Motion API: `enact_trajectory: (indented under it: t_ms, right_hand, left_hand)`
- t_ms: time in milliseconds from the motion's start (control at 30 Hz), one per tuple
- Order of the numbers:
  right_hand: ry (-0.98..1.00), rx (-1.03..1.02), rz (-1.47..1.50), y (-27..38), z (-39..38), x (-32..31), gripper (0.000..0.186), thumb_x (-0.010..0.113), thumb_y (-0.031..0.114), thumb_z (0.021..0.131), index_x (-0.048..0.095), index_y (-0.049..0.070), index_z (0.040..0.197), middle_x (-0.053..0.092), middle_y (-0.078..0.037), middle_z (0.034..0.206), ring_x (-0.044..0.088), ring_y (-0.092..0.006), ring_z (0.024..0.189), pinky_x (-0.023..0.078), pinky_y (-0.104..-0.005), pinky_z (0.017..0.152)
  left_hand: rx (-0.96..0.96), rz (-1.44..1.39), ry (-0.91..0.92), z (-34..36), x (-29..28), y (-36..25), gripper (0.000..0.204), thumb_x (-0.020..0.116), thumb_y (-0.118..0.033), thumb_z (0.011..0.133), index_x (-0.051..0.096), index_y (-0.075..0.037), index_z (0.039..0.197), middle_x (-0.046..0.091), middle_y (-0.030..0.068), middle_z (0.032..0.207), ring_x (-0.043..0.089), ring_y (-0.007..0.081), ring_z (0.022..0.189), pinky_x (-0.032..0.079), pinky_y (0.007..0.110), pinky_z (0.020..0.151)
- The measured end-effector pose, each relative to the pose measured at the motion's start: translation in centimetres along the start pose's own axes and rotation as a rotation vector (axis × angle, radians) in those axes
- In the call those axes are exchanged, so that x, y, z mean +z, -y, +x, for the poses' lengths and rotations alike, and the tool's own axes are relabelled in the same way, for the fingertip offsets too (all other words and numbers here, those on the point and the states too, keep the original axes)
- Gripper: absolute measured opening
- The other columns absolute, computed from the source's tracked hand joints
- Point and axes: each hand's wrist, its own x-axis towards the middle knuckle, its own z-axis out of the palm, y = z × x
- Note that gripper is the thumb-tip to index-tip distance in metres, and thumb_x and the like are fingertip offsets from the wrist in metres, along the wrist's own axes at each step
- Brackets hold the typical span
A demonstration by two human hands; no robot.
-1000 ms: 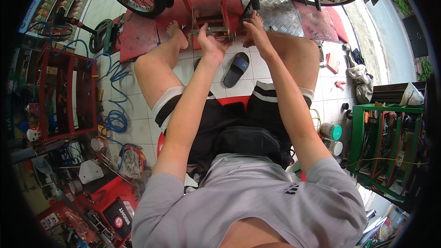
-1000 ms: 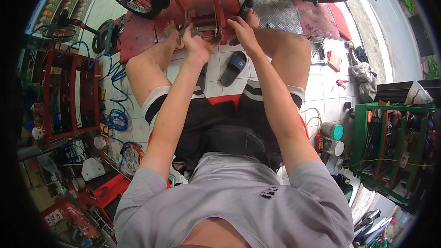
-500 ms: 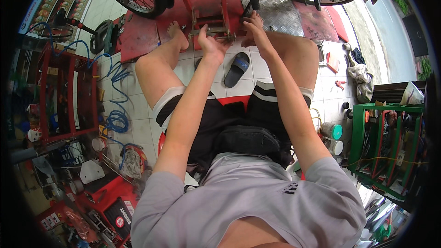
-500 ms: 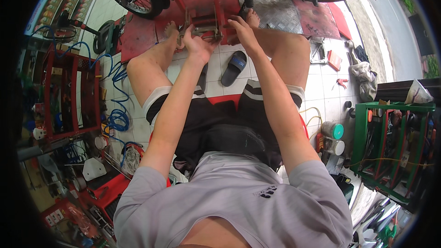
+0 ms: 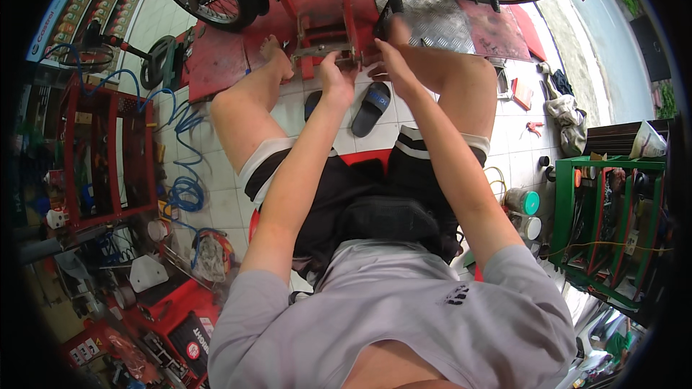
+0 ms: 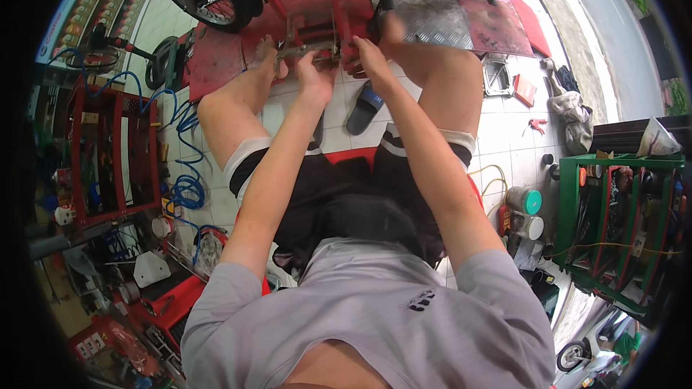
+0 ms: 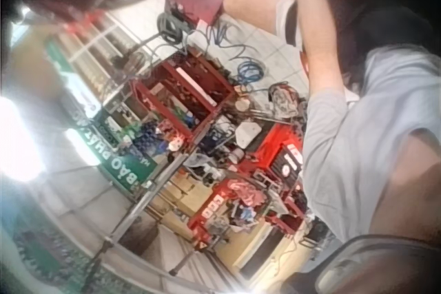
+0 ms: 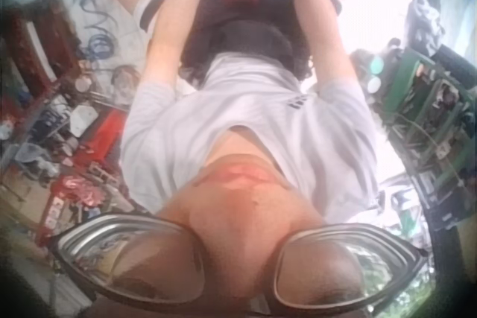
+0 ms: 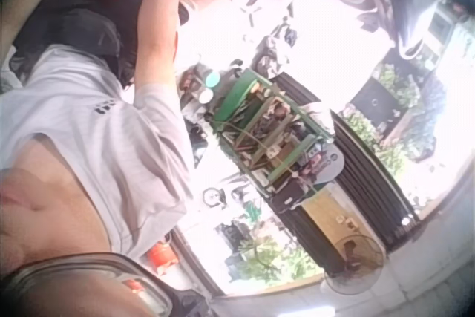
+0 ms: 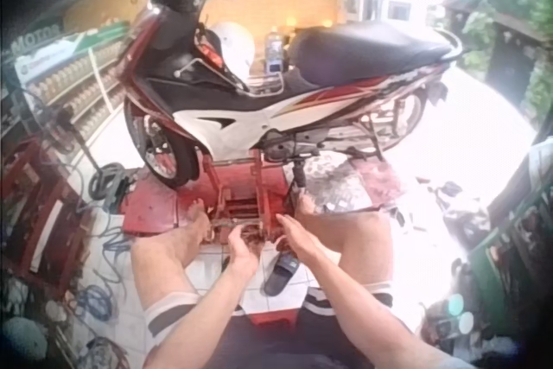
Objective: The person is working on the underside of a motorcycle that is elevated on a red lift. They use a wrench to tighten or loosen bolts on the motorcycle's frame and engine area. The person is seated on a red stool during the repair process.
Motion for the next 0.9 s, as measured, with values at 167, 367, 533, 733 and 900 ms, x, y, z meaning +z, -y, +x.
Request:
enact_trajectory:
  t_ms: [167,367,533,733,900]
  right_hand:
    - [0.106,0.105,0.502,0.3,-0.7,3.2,0.058,0.034,0.051,0.093,0.035,0.014,0.138,0.058,-0.014,0.112,0.057,-0.0297,0.098,0.042,-0.0462,0.089]
    - [0.122,0.097,0.523,1.2,-0.7,3.0,0.063,0.036,0.056,0.090,0.034,0.017,0.140,0.055,-0.018,0.111,0.056,-0.0316,0.096,0.041,-0.0478,0.090]
    - [0.095,0.019,0.534,1.4,-0.5,3.0,0.062,0.038,0.055,0.089,0.037,0.016,0.138,0.057,-0.013,0.106,0.055,-0.0258,0.093,0.042,-0.0416,0.086]
    - [0.072,0.034,0.522,2.1,-0.9,3.4,0.061,0.038,0.056,0.087,0.043,0.017,0.133,0.057,-0.010,0.101,0.054,-0.0233,0.087,0.040,-0.0393,0.085]
    - [0.018,0.061,0.504,2.4,-1.3,3.6,0.061,0.038,0.057,0.086,0.045,0.017,0.130,0.058,-0.011,0.100,0.054,-0.0233,0.086,0.040,-0.0383,0.082]
  left_hand:
    - [0.061,0.153,0.013,-0.6,-1.2,0.4,0.011,0.053,-0.005,0.088,0.059,0.001,0.094,0.062,0.0093,0.092,0.060,0.0184,0.083,0.051,0.032,0.075]
    - [0.172,0.568,0.043,-1.2,-2.3,-0.1,0.018,0.058,-0.017,0.093,0.057,-0.007,0.108,0.062,0.0036,0.099,0.059,0.0159,0.090,0.048,0.031,0.077]
    - [0.075,0.701,-0.063,-1.8,-1.8,-0.6,0.019,0.058,-0.022,0.093,0.057,-0.012,0.108,0.062,-0.0011,0.095,0.055,0.0112,0.090,0.041,0.030,0.074]
    - [0.007,0.522,0.017,-1.5,-2.9,-1.1,0.013,0.063,-0.023,0.089,0.061,-0.011,0.096,0.063,0.0002,0.088,0.057,0.0120,0.080,0.041,0.028,0.071]
    - [-0.008,0.418,0.057,-1.6,-2.7,-1.1,0.012,0.062,-0.019,0.090,0.061,-0.010,0.096,0.063,0.0006,0.086,0.057,0.0113,0.078,0.044,0.027,0.066]
